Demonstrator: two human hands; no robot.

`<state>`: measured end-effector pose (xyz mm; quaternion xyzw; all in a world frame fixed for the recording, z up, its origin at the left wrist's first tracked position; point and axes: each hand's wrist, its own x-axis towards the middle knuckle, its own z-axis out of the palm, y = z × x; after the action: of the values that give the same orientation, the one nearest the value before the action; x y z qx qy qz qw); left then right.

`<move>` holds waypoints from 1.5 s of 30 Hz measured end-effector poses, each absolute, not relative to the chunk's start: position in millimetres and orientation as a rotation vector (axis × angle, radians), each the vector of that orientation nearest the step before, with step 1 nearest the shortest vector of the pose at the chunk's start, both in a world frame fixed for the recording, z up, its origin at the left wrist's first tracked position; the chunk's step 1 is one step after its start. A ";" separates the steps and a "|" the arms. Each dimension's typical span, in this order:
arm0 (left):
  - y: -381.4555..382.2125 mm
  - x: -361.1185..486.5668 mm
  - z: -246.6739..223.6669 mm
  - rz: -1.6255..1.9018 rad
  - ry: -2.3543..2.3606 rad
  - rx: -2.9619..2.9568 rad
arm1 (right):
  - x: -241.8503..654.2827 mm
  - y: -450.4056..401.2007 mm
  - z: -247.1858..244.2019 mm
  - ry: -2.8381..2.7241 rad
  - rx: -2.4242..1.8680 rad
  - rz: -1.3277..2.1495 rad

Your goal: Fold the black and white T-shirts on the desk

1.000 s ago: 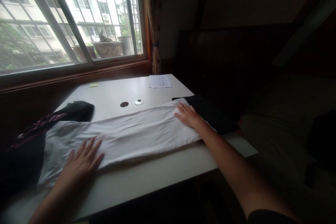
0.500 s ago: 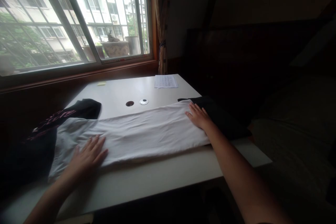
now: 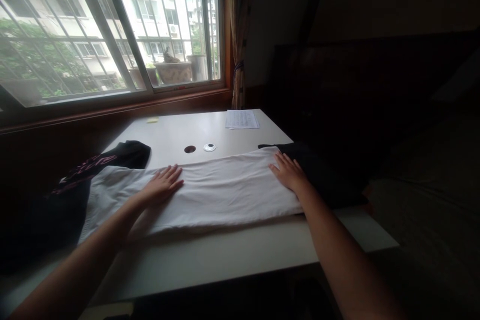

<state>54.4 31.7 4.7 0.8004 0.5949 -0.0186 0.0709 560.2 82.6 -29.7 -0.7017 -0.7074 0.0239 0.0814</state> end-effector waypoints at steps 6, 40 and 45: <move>54.9 24.9 0.8 -0.070 1.909 2.363 | 560.2 82.4 -28.9 -2.110 -2.118 0.080; 48.0 7.4 -8.5 0.024 2.007 2.331 | 584.2 56.1 -6.3 -1.755 -2.172 0.039; 43.0 2.0 -8.9 0.002 1.967 2.349 | 585.1 58.8 2.0 -1.733 -2.062 0.022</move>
<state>2.0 43.0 -8.9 0.7661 0.6415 0.0006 0.0388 585.1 58.8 2.0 -0.7464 -0.6274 0.0081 0.2219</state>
